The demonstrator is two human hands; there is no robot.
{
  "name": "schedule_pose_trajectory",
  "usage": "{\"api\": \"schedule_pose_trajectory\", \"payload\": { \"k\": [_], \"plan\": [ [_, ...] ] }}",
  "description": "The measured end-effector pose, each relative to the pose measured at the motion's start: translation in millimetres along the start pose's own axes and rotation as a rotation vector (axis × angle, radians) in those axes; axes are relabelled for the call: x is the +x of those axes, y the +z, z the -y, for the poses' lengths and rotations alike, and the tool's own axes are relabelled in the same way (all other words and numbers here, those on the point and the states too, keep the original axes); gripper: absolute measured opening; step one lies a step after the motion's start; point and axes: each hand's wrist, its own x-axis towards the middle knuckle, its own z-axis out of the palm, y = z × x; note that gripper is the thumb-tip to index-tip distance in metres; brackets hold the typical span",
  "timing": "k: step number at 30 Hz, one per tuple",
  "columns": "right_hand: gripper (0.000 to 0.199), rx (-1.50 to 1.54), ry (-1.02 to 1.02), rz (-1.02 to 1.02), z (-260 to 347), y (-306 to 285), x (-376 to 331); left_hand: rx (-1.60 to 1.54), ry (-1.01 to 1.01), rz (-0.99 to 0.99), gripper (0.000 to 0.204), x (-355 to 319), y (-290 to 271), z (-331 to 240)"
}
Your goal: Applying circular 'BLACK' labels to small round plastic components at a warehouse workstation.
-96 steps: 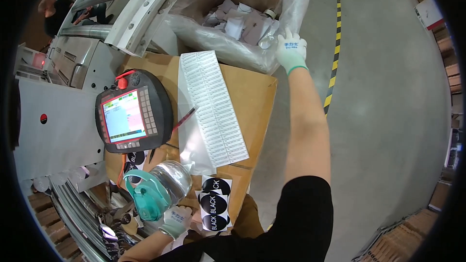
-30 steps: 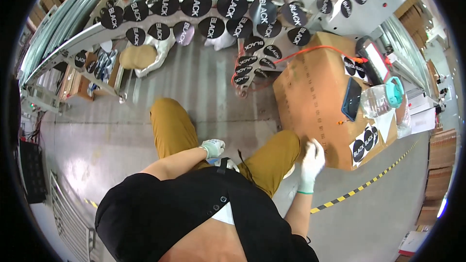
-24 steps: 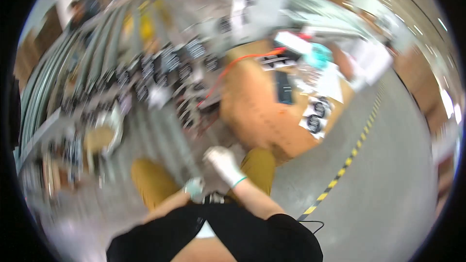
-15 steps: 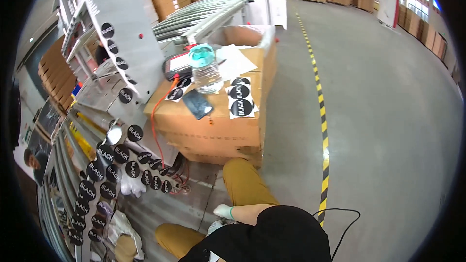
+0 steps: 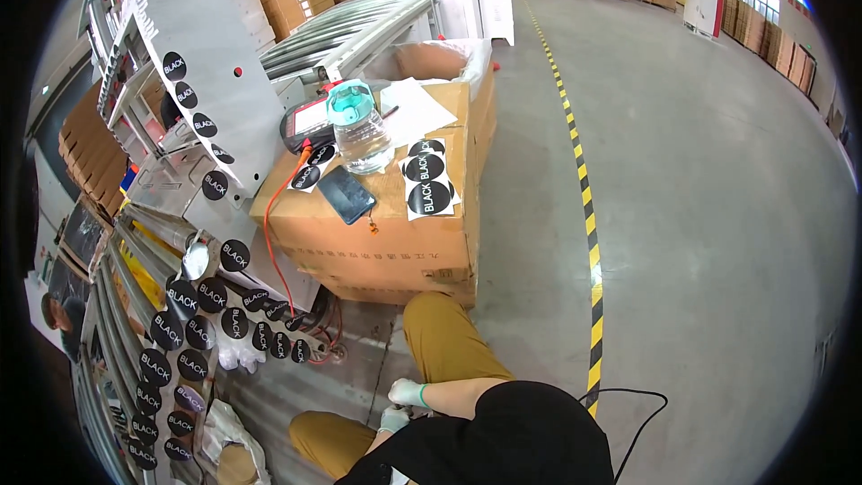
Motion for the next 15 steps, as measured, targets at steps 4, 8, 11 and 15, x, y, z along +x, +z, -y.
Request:
{"api": "schedule_pose_trajectory", "payload": {
  "k": [4,8,11,15],
  "plan": [
    [0.036,-0.017,-0.041,0.045,-10.1,-2.1,3.0,0.071,-0.061,0.023,0.036,-1.8,1.0,-12.5],
    [0.034,0.085,-0.031,0.003,-6.4,-0.7,-1.5,-0.118,-0.050,0.017,0.033,25.1,16.6,17.0],
    [0.033,0.170,-0.063,-0.014,4.1,-1.4,-10.2,-0.269,-0.050,0.004,0.031,40.3,25.6,42.7],
    [0.033,0.326,-0.062,0.009,-18.0,3.9,9.8,-1.023,-0.417,0.003,0.028,44.7,10.9,13.0]
  ]
}}
